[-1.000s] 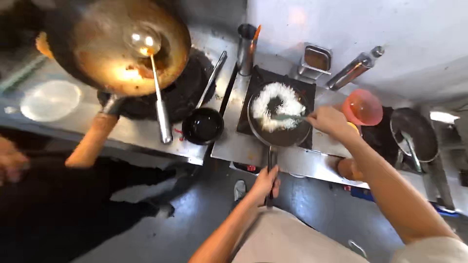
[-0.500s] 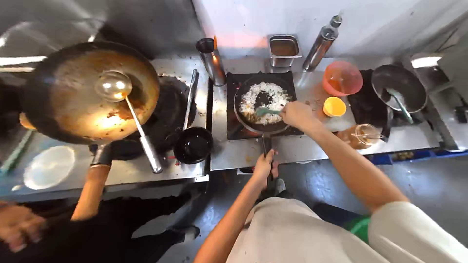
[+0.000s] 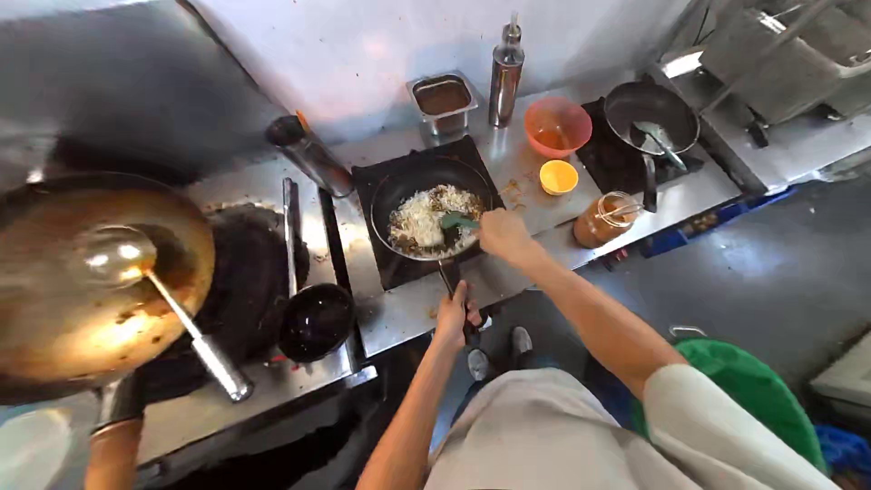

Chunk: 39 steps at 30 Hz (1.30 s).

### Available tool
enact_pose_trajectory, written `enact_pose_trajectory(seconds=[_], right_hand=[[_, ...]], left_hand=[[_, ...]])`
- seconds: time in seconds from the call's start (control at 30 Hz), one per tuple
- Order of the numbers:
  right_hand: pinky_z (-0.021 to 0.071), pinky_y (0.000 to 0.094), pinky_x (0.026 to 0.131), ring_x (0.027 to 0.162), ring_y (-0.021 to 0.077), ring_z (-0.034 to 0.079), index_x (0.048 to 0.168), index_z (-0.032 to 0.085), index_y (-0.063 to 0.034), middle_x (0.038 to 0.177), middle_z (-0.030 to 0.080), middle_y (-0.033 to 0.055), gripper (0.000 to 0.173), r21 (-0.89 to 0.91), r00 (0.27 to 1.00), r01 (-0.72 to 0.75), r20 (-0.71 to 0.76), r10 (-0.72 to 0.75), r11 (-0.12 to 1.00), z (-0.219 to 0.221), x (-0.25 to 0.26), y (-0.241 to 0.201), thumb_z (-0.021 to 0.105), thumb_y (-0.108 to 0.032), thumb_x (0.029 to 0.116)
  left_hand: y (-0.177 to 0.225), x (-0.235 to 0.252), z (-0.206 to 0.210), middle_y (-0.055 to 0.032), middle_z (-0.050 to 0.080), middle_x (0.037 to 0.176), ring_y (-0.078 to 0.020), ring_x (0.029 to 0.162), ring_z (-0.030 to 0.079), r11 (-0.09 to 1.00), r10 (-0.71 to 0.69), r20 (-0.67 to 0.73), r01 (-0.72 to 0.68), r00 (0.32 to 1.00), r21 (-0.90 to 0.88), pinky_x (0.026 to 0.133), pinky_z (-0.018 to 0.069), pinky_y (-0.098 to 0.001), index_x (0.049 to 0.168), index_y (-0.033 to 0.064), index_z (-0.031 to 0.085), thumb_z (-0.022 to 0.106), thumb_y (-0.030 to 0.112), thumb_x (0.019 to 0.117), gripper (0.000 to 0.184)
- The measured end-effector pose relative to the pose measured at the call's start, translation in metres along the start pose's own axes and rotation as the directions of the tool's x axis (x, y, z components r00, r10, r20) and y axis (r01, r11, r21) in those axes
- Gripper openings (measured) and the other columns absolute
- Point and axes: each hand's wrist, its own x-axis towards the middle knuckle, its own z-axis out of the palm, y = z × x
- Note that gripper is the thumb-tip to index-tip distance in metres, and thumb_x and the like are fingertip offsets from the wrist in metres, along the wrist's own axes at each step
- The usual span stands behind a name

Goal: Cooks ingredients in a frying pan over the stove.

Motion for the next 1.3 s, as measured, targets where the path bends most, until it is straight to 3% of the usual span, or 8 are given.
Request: enact_pose_trajectory(seconds=[0.4, 0.6, 0.73, 0.87, 0.97, 1.07, 1.2, 1.3], right_hand=[[0.0546, 0.0645, 0.078, 0.1, 0.0438, 0.069, 0.104, 0.07, 0.0005, 0.107, 0.07, 0.0244, 0.025, 0.024, 1.0, -0.012, 0.019, 0.012, 1.0, -0.011, -0.018, 0.021, 0.061, -0.022, 0.0997], [0.0554, 0.0645, 0.081, 0.106, 0.0443, 0.068, 0.112, 0.069, 0.0017, 0.116, 0.068, 0.0253, 0.021, 0.152, 1.0, 0.014, 0.008, -0.015, 0.988, 0.01, -0.012, 0.003, 0.063, -0.011, 0.0959], [0.0538, 0.0632, 0.088, 0.109, 0.0426, 0.067, 0.106, 0.07, 0.0039, 0.114, 0.068, 0.0264, 0.033, 0.291, 0.996, 0.079, 0.011, -0.085, 0.953, 0.017, 0.004, 0.016, 0.062, -0.028, 0.102], [0.0539, 0.0519, 0.102, 0.12, 0.0325, 0.065, 0.135, 0.065, -0.0042, 0.133, 0.064, 0.0191, 0.038, 0.418, 0.908, 0.393, -0.319, -0.272, 0.819, 0.06, -0.023, 0.071, 0.063, -0.023, 0.1026], [0.0606, 0.0448, 0.089, 0.098, 0.0243, 0.073, 0.12, 0.072, -0.002, 0.113, 0.074, 0.0145, 0.024, 0.468, 0.807, 0.316, -0.59, 0.025, 0.825, 0.083, -0.095, 0.187, 0.059, -0.007, 0.1017], [0.0569, 0.0565, 0.091, 0.103, 0.0363, 0.071, 0.127, 0.065, 0.003, 0.116, 0.07, 0.0244, 0.037, 0.76, 0.671, -0.074, -0.441, 0.595, 0.646, 0.088, -0.07, 0.321, 0.053, -0.025, 0.1063], [0.0507, 0.0695, 0.092, 0.117, 0.05, 0.062, 0.134, 0.061, 0.002, 0.132, 0.06, 0.0319, 0.06, 0.691, 0.664, -0.386, -0.251, 0.704, 0.611, 0.077, 0.014, 0.378, 0.069, -0.043, 0.096], [0.0517, 0.0701, 0.088, 0.107, 0.0484, 0.067, 0.122, 0.066, 0.0037, 0.115, 0.069, 0.0297, 0.043, 0.706, 0.721, -0.378, -0.181, 0.669, 0.599, 0.08, 0.023, 0.398, 0.065, -0.033, 0.0984]], left_hand=[[-0.025, -0.053, 0.014, 0.0017, 0.044, 0.056, -0.0078, 0.039, 0.044, 1.0, -0.026, 0.009, 0.026, 1.0, 0.003, 0.038, 0.0454, -0.0236, 0.113, 0.0023, 0.051, 0.032, 0.033, 0.1137, 0.037], [-0.012, 0.0, 0.027, 0.0016, 0.045, 0.059, -0.0085, 0.042, 0.044, 0.998, 0.048, -0.04, -0.047, 0.998, 0.046, 0.043, 0.0454, -0.024, 0.116, 0.0066, 0.054, 0.034, 0.038, 0.1125, 0.037], [-0.028, -0.017, 0.043, -0.0005, 0.048, 0.059, -0.0096, 0.041, 0.049, 1.0, 0.023, -0.057, -0.023, 0.998, 0.011, 0.041, 0.0495, -0.0248, 0.113, 0.0017, 0.05, 0.033, 0.03, 0.1138, 0.033], [-0.014, 0.018, 0.044, -0.0067, 0.06, 0.076, -0.0154, 0.058, 0.062, 0.977, 0.151, -0.081, -0.136, 0.985, 0.167, 0.055, 0.0579, -0.0318, 0.128, 0.0033, 0.048, 0.041, 0.029, 0.1119, 0.031], [-0.007, 0.017, 0.029, -0.0168, 0.069, 0.103, -0.0223, 0.077, 0.072, 0.923, 0.233, -0.043, -0.207, 0.972, 0.324, 0.071, 0.0622, -0.0376, 0.147, 0.0024, 0.035, 0.046, 0.015, 0.1101, 0.041], [-0.001, 0.018, 0.02, -0.018, 0.069, 0.108, -0.0222, 0.078, 0.073, 0.893, 0.299, -0.068, -0.254, 0.952, 0.372, 0.073, 0.0632, -0.0367, 0.15, 0.001, 0.033, 0.047, 0.006, 0.1081, 0.044], [0.006, 0.016, 0.027, -0.0179, 0.07, 0.111, -0.021, 0.082, 0.074, 0.807, 0.341, -0.18, -0.189, 0.923, 0.56, 0.074, 0.0627, -0.0354, 0.15, 0.0009, 0.036, 0.05, 0.008, 0.1076, 0.046], [-0.012, -0.029, 0.047, -0.027, 0.061, 0.134, -0.0367, 0.119, 0.064, 0.411, 0.654, -0.135, -0.2, 0.744, 0.889, 0.102, 0.0522, -0.0523, 0.151, -0.0064, 0.039, 0.06, 0.015, 0.101, 0.058]])
